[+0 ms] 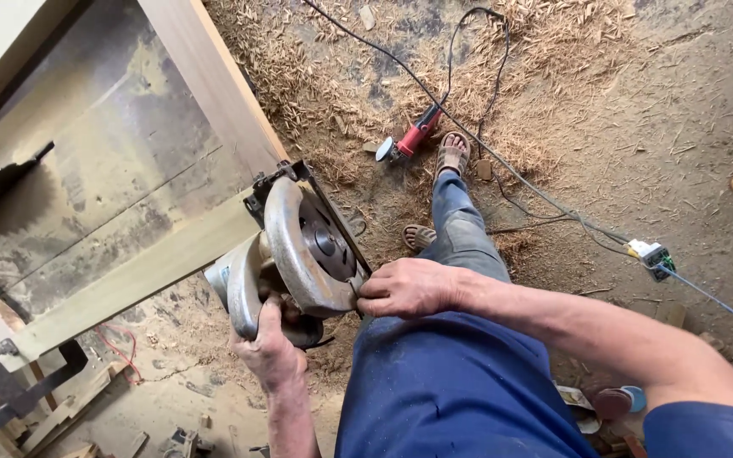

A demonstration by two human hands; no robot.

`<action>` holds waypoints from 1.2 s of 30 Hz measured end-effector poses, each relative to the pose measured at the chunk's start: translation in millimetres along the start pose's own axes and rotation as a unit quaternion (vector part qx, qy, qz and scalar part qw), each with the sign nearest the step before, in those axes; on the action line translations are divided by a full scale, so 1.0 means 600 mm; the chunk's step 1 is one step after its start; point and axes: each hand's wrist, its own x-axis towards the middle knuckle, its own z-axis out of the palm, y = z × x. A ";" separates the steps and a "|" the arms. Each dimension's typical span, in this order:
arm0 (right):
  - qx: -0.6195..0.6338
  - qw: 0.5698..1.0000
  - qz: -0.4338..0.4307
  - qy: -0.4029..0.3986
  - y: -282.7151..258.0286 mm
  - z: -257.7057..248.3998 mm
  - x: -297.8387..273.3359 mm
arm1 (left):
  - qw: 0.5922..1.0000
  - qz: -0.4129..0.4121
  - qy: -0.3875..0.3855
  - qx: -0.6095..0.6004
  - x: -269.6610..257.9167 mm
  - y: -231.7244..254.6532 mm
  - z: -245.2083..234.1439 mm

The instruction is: Marking wood with a square and pencil and preparing a circular saw for use.

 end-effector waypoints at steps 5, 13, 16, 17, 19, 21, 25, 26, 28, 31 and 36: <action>0.165 0.971 0.036 0.171 -0.003 -0.041 0.063 | 0.994 0.049 -0.087 0.046 0.001 -0.004 -0.015; 0.127 0.886 0.382 0.230 0.153 -0.086 0.231 | 0.994 0.063 -0.026 0.082 0.017 0.004 0.002; 0.083 0.873 0.451 0.169 0.246 -0.047 0.229 | 0.996 0.076 -0.021 0.034 0.026 0.018 0.018; 0.042 0.891 0.423 0.157 0.275 -0.021 0.223 | 0.998 0.067 -0.009 -0.006 0.020 0.031 0.025; 0.053 0.877 0.458 0.137 0.247 -0.058 0.229 | 0.999 0.039 0.010 -0.005 0.021 0.021 0.022; 0.066 0.863 0.488 0.114 0.222 -0.088 0.239 | 0.999 0.014 0.034 -0.005 0.024 0.016 0.017; 0.132 0.846 0.489 0.166 0.195 -0.111 0.243 | 0.994 0.064 -0.087 -0.032 0.037 0.012 0.007; 0.151 0.847 0.466 0.206 0.192 -0.110 0.241 | 0.990 0.060 -0.111 -0.063 0.041 0.010 0.003; 0.114 0.862 0.439 0.227 0.212 -0.086 0.228 | 0.990 0.078 -0.097 -0.071 0.025 0.026 0.018; 0.078 0.868 0.412 0.266 0.218 -0.073 0.220 | 0.987 0.107 -0.090 -0.073 0.042 -0.013 0.012; 0.102 0.863 0.406 0.283 0.218 -0.077 0.222 | 0.988 0.112 -0.087 -0.061 0.075 -0.069 -0.002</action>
